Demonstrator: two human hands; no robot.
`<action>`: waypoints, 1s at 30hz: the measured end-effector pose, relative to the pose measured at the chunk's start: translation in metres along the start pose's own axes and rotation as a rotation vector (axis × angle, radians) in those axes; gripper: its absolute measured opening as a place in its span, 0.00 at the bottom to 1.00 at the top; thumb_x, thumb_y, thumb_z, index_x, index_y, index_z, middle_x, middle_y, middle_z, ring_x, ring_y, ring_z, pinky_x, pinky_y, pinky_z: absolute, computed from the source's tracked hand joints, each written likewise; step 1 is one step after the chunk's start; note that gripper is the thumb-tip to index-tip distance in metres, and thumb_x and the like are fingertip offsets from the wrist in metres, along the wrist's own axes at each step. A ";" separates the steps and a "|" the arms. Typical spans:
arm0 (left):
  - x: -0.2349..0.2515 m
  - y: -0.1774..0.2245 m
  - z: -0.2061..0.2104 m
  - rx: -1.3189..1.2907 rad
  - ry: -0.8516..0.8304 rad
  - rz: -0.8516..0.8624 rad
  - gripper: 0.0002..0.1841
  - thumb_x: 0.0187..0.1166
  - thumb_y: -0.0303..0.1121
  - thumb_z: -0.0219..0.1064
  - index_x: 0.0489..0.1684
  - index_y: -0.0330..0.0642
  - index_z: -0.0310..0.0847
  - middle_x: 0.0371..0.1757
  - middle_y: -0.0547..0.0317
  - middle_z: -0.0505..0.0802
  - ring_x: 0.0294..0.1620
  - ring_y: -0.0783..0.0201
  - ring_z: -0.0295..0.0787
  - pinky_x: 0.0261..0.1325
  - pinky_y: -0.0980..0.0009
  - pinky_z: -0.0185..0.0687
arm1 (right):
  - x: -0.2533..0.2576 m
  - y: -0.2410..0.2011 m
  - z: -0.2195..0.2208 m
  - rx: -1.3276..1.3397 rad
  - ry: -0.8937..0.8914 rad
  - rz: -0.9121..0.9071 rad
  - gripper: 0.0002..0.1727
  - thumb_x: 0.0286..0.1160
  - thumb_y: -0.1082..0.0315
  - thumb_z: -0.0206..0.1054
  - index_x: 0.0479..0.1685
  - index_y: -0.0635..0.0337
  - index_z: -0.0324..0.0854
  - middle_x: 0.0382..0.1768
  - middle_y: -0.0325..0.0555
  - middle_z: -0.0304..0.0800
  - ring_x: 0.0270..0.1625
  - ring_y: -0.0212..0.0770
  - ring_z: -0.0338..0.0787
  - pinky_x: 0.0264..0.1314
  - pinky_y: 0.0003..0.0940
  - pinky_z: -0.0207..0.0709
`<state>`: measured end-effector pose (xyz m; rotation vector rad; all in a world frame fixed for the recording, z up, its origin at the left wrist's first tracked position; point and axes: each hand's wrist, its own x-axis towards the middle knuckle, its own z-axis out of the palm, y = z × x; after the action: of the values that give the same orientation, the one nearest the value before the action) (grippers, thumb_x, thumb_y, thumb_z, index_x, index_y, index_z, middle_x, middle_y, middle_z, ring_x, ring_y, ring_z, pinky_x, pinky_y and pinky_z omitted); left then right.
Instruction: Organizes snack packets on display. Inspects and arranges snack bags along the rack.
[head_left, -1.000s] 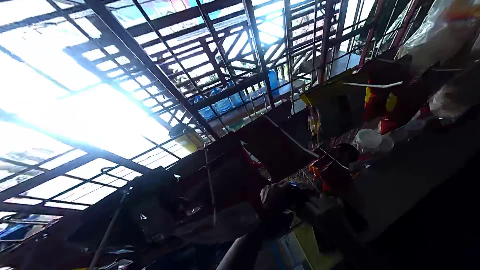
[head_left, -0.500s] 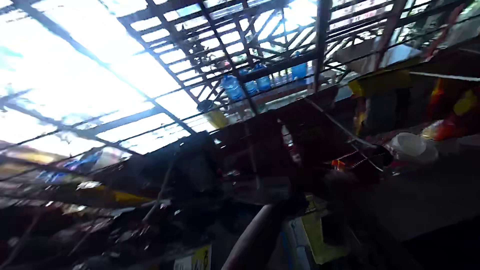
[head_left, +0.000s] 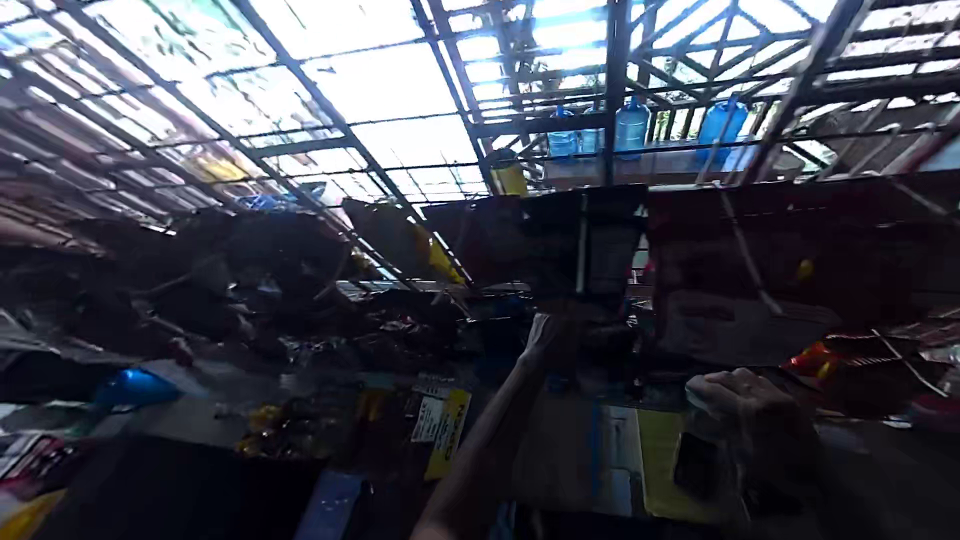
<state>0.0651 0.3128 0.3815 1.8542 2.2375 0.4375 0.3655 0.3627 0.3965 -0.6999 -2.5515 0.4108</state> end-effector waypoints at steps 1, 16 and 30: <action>0.006 -0.001 -0.005 -0.030 -0.086 -0.010 0.20 0.89 0.38 0.57 0.60 0.29 0.86 0.62 0.31 0.90 0.70 0.33 0.84 0.76 0.38 0.70 | 0.005 -0.009 0.002 0.044 -0.024 -0.029 0.16 0.56 0.70 0.77 0.46 0.60 0.95 0.45 0.54 0.96 0.46 0.59 0.95 0.45 0.55 0.86; -0.033 -0.014 0.021 -0.221 0.127 0.168 0.16 0.79 0.27 0.64 0.62 0.37 0.89 0.69 0.46 0.90 0.77 0.44 0.81 0.84 0.45 0.65 | 0.069 -0.064 0.081 -0.060 0.407 -0.220 0.08 0.81 0.67 0.64 0.50 0.50 0.88 0.47 0.49 0.91 0.52 0.50 0.89 0.60 0.43 0.81; -0.138 -0.124 -0.008 -0.124 0.342 -0.251 0.50 0.58 0.56 0.82 0.81 0.32 0.72 0.86 0.29 0.69 0.88 0.26 0.58 0.84 0.36 0.59 | 0.149 -0.115 0.120 -0.112 -0.117 0.178 0.24 0.73 0.83 0.64 0.69 0.62 0.86 0.61 0.67 0.90 0.61 0.71 0.90 0.61 0.68 0.80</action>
<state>-0.0256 0.1552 0.3410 1.5038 2.5487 0.8803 0.1456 0.3293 0.3920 -0.9759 -2.6476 0.3787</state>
